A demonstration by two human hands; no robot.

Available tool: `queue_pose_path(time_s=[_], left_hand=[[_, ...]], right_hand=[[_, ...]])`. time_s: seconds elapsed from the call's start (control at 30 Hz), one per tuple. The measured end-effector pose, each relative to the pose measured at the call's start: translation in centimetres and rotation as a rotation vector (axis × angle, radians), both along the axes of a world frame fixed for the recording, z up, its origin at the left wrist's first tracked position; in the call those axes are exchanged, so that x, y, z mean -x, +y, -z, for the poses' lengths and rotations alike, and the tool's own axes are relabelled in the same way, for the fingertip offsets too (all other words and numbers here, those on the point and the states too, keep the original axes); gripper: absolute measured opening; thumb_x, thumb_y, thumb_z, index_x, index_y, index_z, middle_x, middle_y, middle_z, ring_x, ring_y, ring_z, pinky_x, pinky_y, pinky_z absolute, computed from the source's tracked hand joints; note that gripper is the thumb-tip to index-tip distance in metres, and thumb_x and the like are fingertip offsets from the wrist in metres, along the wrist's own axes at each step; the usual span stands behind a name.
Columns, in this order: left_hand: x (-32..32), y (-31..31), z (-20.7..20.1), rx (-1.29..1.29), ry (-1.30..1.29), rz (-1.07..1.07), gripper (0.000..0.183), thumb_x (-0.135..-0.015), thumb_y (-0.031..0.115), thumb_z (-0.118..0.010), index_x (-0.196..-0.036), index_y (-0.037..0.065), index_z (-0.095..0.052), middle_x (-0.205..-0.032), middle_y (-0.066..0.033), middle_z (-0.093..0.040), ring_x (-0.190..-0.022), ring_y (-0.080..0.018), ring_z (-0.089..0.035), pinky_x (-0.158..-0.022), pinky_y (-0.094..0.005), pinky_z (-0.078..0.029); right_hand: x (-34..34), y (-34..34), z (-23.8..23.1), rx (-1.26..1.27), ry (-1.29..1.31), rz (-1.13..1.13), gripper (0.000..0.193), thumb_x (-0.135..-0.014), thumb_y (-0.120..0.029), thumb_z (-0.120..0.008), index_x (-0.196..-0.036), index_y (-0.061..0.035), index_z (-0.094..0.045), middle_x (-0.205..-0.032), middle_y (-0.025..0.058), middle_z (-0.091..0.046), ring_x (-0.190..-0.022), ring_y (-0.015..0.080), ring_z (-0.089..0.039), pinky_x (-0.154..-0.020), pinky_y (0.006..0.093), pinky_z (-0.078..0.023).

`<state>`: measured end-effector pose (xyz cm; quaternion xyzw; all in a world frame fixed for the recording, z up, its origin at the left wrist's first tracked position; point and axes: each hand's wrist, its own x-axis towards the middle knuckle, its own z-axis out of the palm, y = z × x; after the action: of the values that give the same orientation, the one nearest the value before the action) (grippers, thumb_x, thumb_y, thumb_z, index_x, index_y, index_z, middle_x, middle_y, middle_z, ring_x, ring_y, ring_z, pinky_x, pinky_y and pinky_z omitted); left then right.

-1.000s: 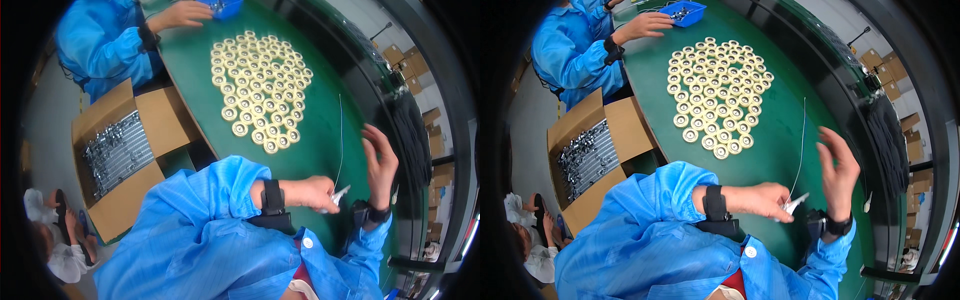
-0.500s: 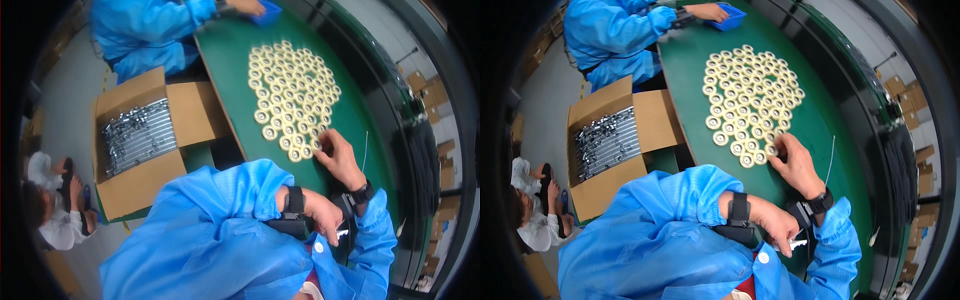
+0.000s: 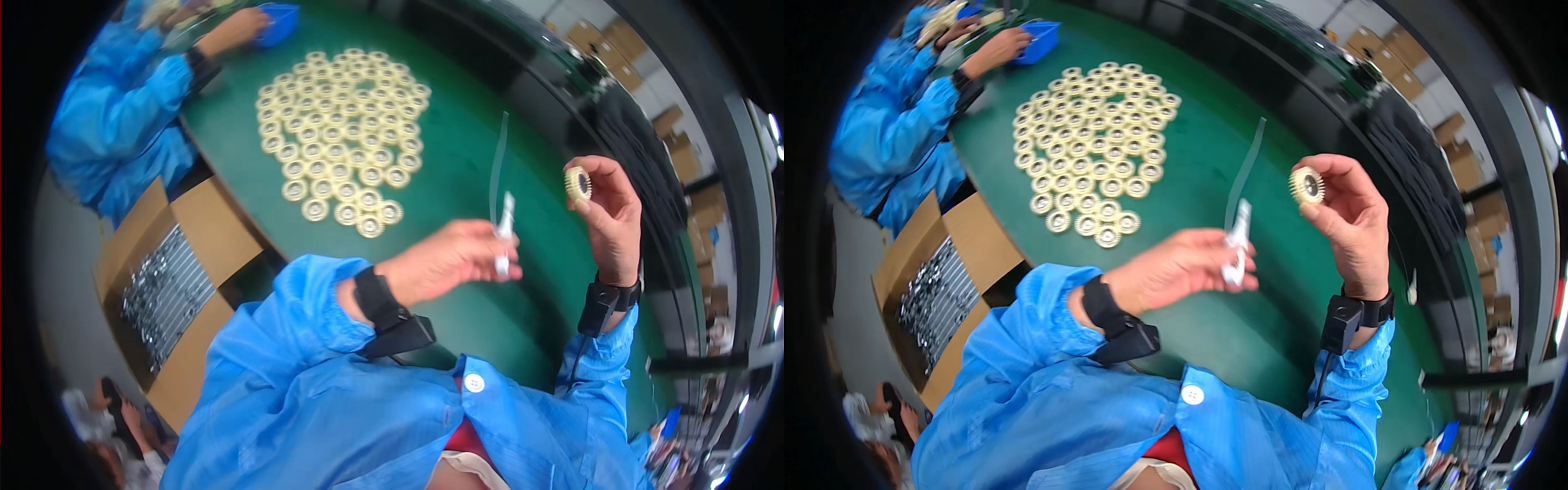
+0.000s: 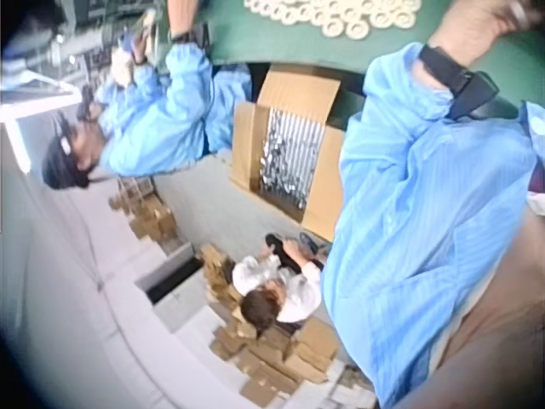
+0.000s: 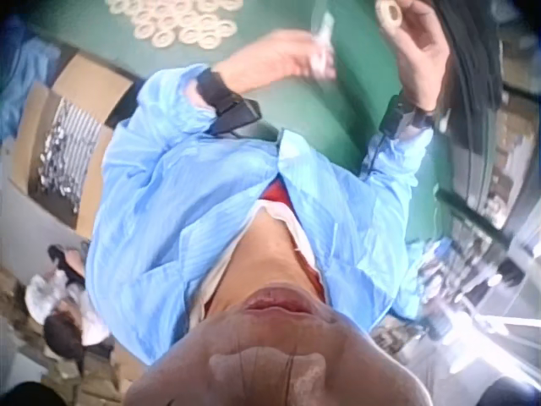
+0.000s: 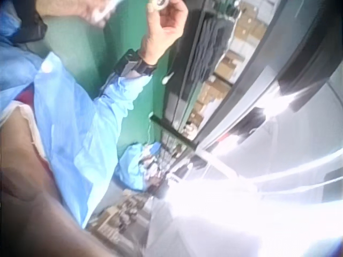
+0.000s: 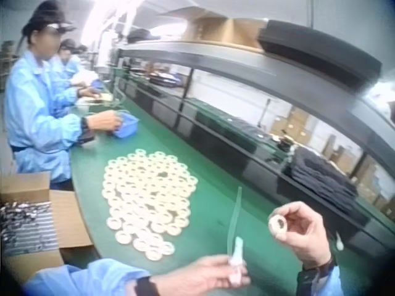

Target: The worker is assembling small plastic and metal components, likely for an electronic device or small motor, at a factory workbench.

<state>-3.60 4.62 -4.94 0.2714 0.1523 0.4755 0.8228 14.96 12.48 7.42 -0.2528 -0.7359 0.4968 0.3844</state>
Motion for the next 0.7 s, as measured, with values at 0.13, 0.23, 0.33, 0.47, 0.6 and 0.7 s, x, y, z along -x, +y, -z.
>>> queue_pose_path(time_s=[0.13,0.23,0.33,0.47,0.6,0.7], left_hand=[[0.4,0.1,-1.5,-0.012,-0.19,-0.132,0.049,-0.092,0.028,-0.059,-0.127,-0.004,-0.047,-0.112,-0.0131,-0.061,-0.102,-0.0279,-0.062,-0.086,-0.0336,-0.052],[-0.4,-0.2,-1.6,-0.056,-0.305,-0.117,0.056,-0.092,0.033,-0.059,-0.13,-0.005,-0.044,-0.114,-0.0148,-0.06,-0.103,-0.0272,-0.062,-0.086,-0.033,-0.051],[-1.1,0.0,-1.6,-0.088,-0.34,-0.045,0.049,-0.091,0.032,-0.06,-0.125,-0.002,-0.05,-0.113,-0.0114,-0.061,-0.101,-0.0222,-0.062,-0.084,-0.0288,-0.049],[-1.4,0.0,-1.5,-0.057,-0.361,-0.05,0.047,-0.091,0.031,-0.061,-0.123,-0.002,-0.051,-0.112,-0.0113,-0.061,-0.102,-0.0223,-0.062,-0.085,-0.0289,-0.049],[-1.5,-0.3,-1.2,-0.011,-0.257,-0.176,0.042,-0.091,0.025,-0.063,-0.122,-0.002,-0.053,-0.111,-0.0095,-0.061,-0.1,-0.0197,-0.061,-0.088,-0.0299,-0.049],[-1.6,-0.3,-0.5,-0.056,-0.196,-0.165,0.044,-0.091,0.025,-0.062,-0.124,-0.002,-0.051,-0.117,-0.0102,-0.059,-0.104,-0.0192,-0.059,-0.09,-0.0316,-0.049]], right_hand=[[-1.7,-2.0,1.4,-0.174,-0.286,0.099,0.04,-0.076,0.0,-0.07,-0.115,-0.0027,-0.064,-0.101,0.0037,-0.059,-0.088,0.0109,-0.057,-0.078,0.024,-0.048],[-1.6,-2.6,3.2,-0.29,-0.414,0.031,0.04,-0.075,-0.004,-0.073,-0.114,-0.0074,-0.067,-0.098,0.0038,-0.058,-0.078,0.0103,-0.051,-0.07,0.025,-0.045],[-1.4,-2.8,4.7,-0.164,-0.254,0.026,0.041,-0.077,-0.008,-0.075,-0.116,-0.0019,-0.061,-0.102,0.0043,-0.059,-0.085,0.0111,-0.056,-0.075,0.0255,-0.047],[-2.0,-2.2,5.5,0.106,0.01,0.003,0.04,-0.08,-0.005,-0.072,-0.115,0.003,-0.055,-0.105,0.0054,-0.059,-0.096,0.0131,-0.059,-0.082,0.0267,-0.049],[-2.3,-2.7,4.9,0.081,0.091,-0.021,0.039,-0.079,-0.002,-0.072,-0.114,0.0027,-0.057,-0.104,0.0051,-0.059,-0.092,0.0115,-0.057,-0.078,0.026,-0.047],[-1.9,-2.9,5.3,0.022,0.0,-0.078,0.038,-0.077,-0.007,-0.075,-0.111,0.0002,-0.06,-0.102,0.004,-0.06,-0.091,0.0113,-0.055,-0.078,0.0266,-0.045]])
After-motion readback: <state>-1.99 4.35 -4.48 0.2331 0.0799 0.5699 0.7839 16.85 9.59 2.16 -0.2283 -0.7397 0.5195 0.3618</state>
